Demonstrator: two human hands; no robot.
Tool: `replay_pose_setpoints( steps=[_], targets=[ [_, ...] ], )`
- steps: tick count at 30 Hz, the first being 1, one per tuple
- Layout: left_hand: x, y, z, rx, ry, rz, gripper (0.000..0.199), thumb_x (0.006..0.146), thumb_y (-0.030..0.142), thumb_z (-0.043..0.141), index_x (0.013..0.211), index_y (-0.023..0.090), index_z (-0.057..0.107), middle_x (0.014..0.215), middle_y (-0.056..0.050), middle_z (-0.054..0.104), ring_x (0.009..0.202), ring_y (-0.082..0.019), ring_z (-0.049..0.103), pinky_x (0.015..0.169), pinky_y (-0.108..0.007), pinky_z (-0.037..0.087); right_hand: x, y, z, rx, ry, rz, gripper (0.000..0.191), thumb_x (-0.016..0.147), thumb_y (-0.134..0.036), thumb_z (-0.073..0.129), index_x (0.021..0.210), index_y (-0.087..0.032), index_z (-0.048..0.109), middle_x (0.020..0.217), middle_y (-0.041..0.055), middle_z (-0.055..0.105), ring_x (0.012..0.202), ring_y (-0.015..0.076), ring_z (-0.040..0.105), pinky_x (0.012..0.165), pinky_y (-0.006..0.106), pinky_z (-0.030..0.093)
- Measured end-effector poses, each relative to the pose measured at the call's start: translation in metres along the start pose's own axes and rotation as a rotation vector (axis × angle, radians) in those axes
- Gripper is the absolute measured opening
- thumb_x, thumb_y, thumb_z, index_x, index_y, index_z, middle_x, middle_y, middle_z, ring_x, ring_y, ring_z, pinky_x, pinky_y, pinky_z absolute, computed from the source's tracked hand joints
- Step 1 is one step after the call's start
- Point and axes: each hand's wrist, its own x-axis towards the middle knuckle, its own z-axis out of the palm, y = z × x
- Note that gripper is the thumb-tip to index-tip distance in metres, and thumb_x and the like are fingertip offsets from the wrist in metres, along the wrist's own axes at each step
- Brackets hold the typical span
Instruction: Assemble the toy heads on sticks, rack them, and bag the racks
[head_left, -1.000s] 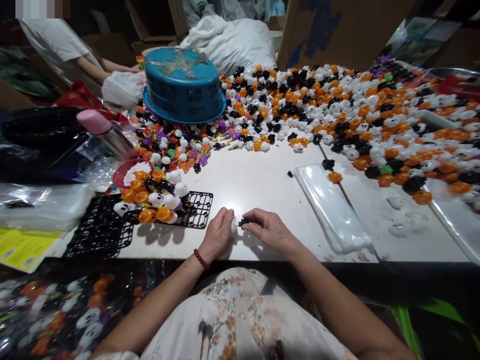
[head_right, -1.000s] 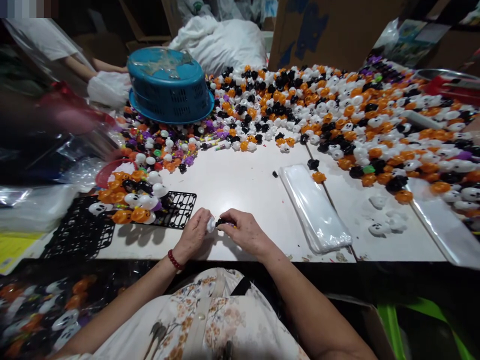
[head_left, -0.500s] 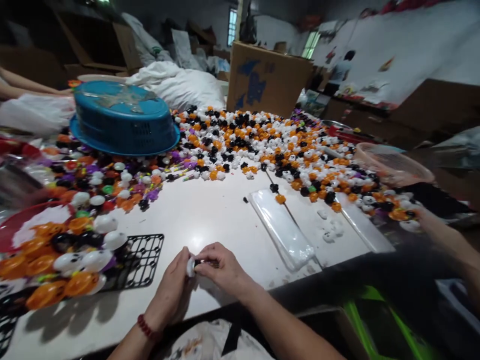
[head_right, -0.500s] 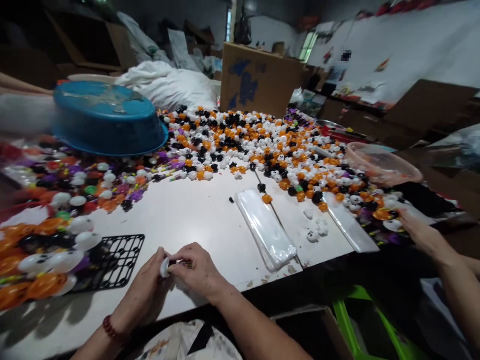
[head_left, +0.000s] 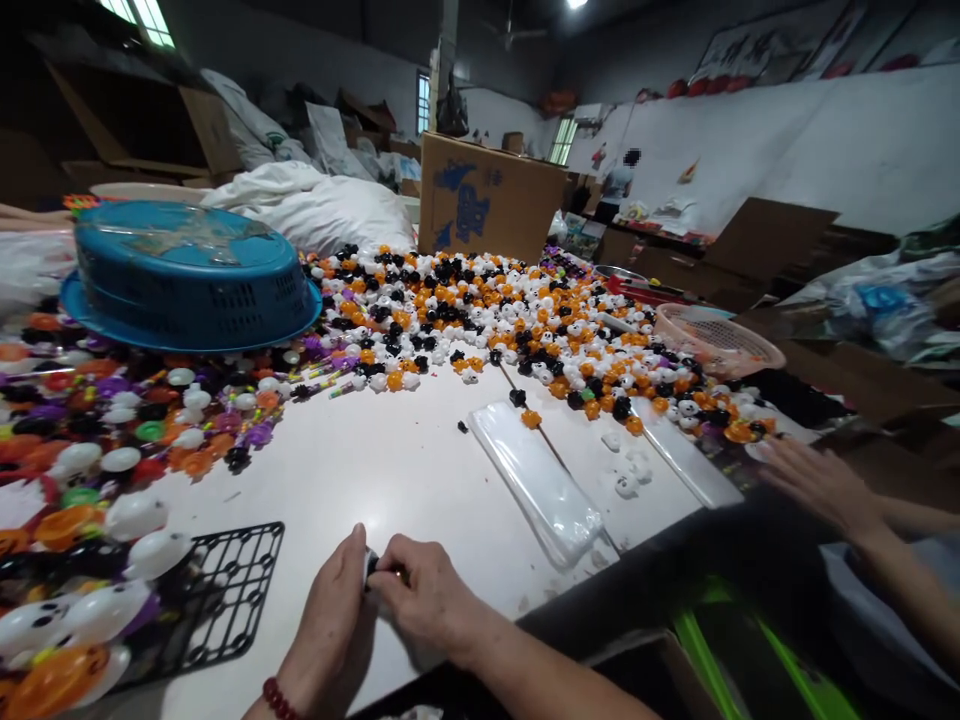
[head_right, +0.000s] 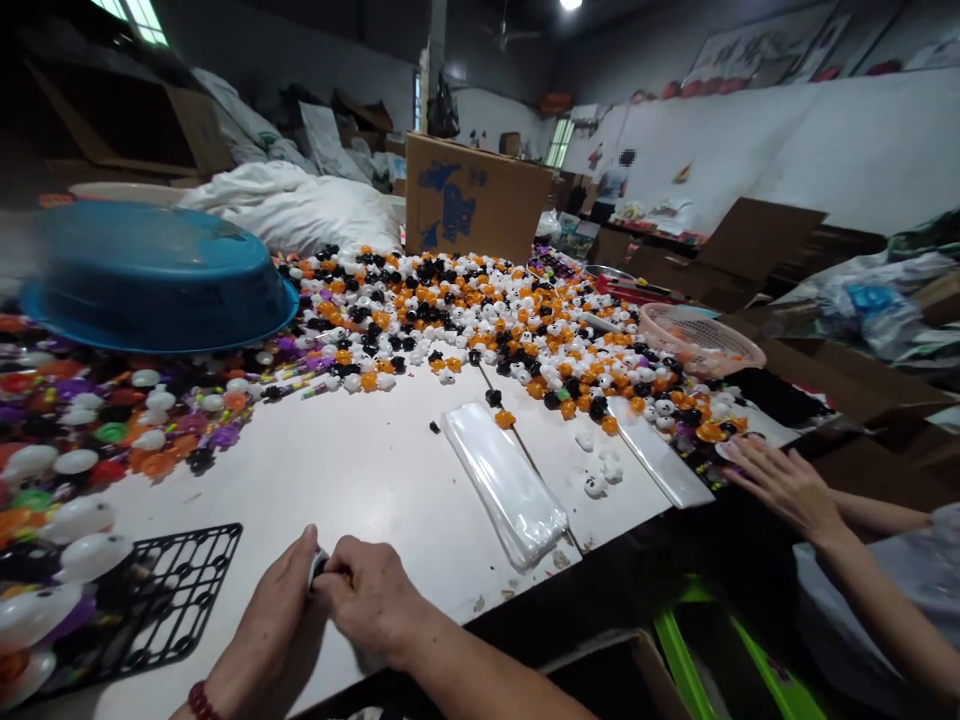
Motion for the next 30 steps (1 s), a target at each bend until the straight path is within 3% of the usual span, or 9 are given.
replay_pose_setpoints(
  steps=[4,8,10,14,18,21,24,27,30],
  targets=[
    [0.01,0.009,0.003,0.027,-0.134,0.051,0.046,0.078,0.071,0.055,0.077,0.025,0.058,0.077,-0.003,0.06,0.077,-0.023,0.055,0.069,-0.032,0.047,0.02,0.015,-0.051,-0.113,-0.017,-0.066,0.014,0.091,-0.031,0.061,0.087,-0.022,0.071,0.089,0.0018,0.07,0.086,0.0168,0.061,0.075,0.027,0.048],
    [0.033,0.004,0.015,0.137,-0.093,0.172,0.047,0.091,0.065,0.039,0.071,0.024,0.05,0.064,0.001,0.049,0.062,-0.019,0.046,0.061,-0.03,0.038,0.066,0.042,-0.153,-0.58,0.383,-0.039,0.035,0.091,-0.011,0.048,0.119,-0.019,0.068,0.13,0.0135,0.062,0.119,0.0256,0.052,0.103,0.042,0.04],
    [0.047,-0.001,0.021,0.277,-0.099,0.238,0.044,0.092,0.06,0.041,0.067,0.024,0.047,0.061,0.001,0.048,0.061,-0.019,0.046,0.062,-0.031,0.035,0.087,0.058,-0.198,-0.832,0.402,0.071,0.045,0.086,-0.002,0.047,0.125,-0.016,0.065,0.14,0.016,0.055,0.128,0.0288,0.045,0.107,0.043,0.036],
    [0.076,0.001,0.029,0.372,-0.1,0.303,0.041,0.086,0.054,0.052,0.06,0.022,0.051,0.067,-0.003,0.054,0.069,-0.021,0.052,0.067,-0.033,0.04,0.11,0.08,-0.245,-0.928,0.343,0.15,0.032,0.086,-0.003,0.049,0.106,-0.013,0.072,0.116,0.0188,0.067,0.109,0.0307,0.056,0.092,0.039,0.043],
    [0.105,0.019,0.037,0.107,-0.102,0.222,0.038,0.084,0.058,0.058,0.075,0.021,0.061,0.074,-0.002,0.057,0.071,-0.019,0.056,0.067,-0.031,0.046,0.125,0.075,-0.227,-0.913,0.381,0.098,0.026,0.088,-0.007,0.051,0.106,-0.013,0.069,0.109,0.018,0.065,0.105,0.0288,0.057,0.093,0.039,0.043],
    [0.121,0.026,0.043,-0.169,-0.178,0.126,0.043,0.081,0.057,0.066,0.106,0.022,0.065,0.096,-0.007,0.066,0.077,-0.017,0.061,0.068,-0.029,0.049,0.135,0.053,-0.174,-0.672,0.381,-0.045,0.023,0.093,-0.021,0.052,0.113,-0.017,0.063,0.112,0.0122,0.062,0.101,0.0223,0.06,0.092,0.034,0.047],
    [0.13,0.022,0.047,-0.529,-0.292,0.038,0.057,0.083,0.055,0.066,0.13,0.025,0.056,0.123,-0.012,0.063,0.087,-0.017,0.066,0.075,-0.031,0.052,0.137,0.026,-0.11,-0.294,0.226,-0.186,0.02,0.092,-0.031,0.058,0.107,-0.019,0.064,0.104,0.0076,0.064,0.09,0.0192,0.062,0.082,0.032,0.051],
    [0.137,0.013,0.047,-0.679,-0.247,0.034,0.048,0.082,0.052,0.069,0.115,0.016,0.066,0.113,-0.013,0.068,0.092,-0.018,0.066,0.081,-0.029,0.052,0.141,0.005,-0.067,-0.216,-0.043,-0.268,0.019,0.087,-0.023,0.063,0.105,-0.022,0.069,0.103,0.0048,0.068,0.097,0.0192,0.063,0.088,0.033,0.049],
    [0.143,0.006,0.045,-0.766,-0.052,-0.02,0.046,0.077,0.057,0.072,0.095,0.014,0.069,0.094,-0.009,0.07,0.08,-0.016,0.064,0.069,-0.025,0.05,0.168,-0.004,-0.056,-0.214,-0.192,-0.263,0.018,0.087,-0.021,0.063,0.102,-0.023,0.073,0.102,0.0037,0.071,0.096,0.0186,0.064,0.089,0.032,0.049]
  ],
)
